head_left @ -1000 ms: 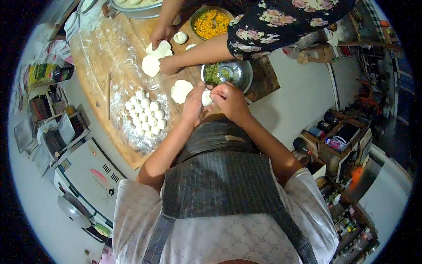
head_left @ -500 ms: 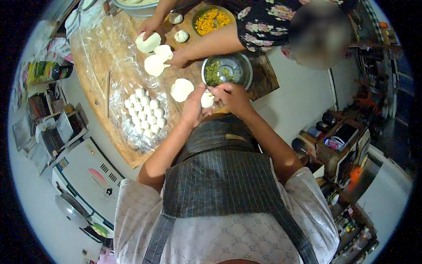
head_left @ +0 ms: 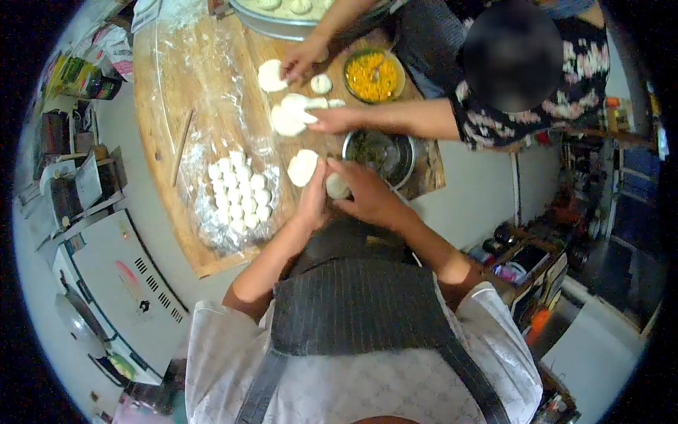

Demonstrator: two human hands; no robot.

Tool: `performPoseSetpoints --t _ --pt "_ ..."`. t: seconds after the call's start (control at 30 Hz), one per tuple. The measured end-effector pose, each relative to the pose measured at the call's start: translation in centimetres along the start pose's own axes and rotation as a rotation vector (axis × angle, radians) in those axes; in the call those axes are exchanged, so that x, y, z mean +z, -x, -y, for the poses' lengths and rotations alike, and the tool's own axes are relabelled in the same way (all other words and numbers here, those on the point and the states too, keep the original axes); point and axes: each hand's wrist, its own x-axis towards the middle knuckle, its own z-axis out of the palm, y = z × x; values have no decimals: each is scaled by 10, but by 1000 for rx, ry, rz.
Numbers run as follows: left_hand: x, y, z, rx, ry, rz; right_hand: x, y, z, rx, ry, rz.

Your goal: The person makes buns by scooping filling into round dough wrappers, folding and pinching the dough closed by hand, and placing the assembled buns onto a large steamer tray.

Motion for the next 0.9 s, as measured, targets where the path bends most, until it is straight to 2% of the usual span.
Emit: performPoseSetpoints --t 0.07,0.1,0.13,0.17,0.23,0.27,0.3,0.33,0.4,0.43,0.47,0.5,0.57,0.67,0.8,0.87,0.9 --pt "11 11 -15 -99 105 171 -15 -7 4 -16 -45 19" --pt "-4 -7 -7 -76 177 356 -25 -12 9 38 -100 20" --pt "2 -1 -16 -56 179 378 -36 -19 18 94 -156 19" --pt "9 8 -23 265 -347 335 -51 -28 30 121 -178 14" --pt "5 9 -27 457 -1111 236 -67 -50 39 73 -109 -38" --pt "-8 -2 -23 321 -1352 203 -73 -63 42 35 -64 -81" --pt "-17 -10 -18 442 -1389 195 -69 -77 34 -72 -21 -211" --pt "-24 -16 -16 563 -1421 187 -77 -99 37 -90 7 -232" --pt "-22 -7 -34 433 -1386 199 -92 -142 45 66 -15 -192" --pt "-25 -6 -36 532 -1396 163 -101 -166 45 78 -22 -195" --pt "-30 -5 -37 625 -1402 126 -101 -191 24 -125 -30 -300" --pt "-40 -9 -37 645 -1410 137 -100 -215 8 -140 -22 -351" --pt "-55 -17 -37 470 -1412 71 -113 -264 -19 -87 35 -386" --pt "-81 -29 -33 460 -1320 26 -142 -328 -65 24 217 -423" --pt "-106 -39 -34 451 -1265 -7 -201 -401 -157 5 266 -582" --pt "-107 -36 -42 389 -1342 -39 -236 -431 -186 184 383 -636" --pt "-113 -38 -40 386 -1345 -41 -249 -448 -225 110 356 -706"
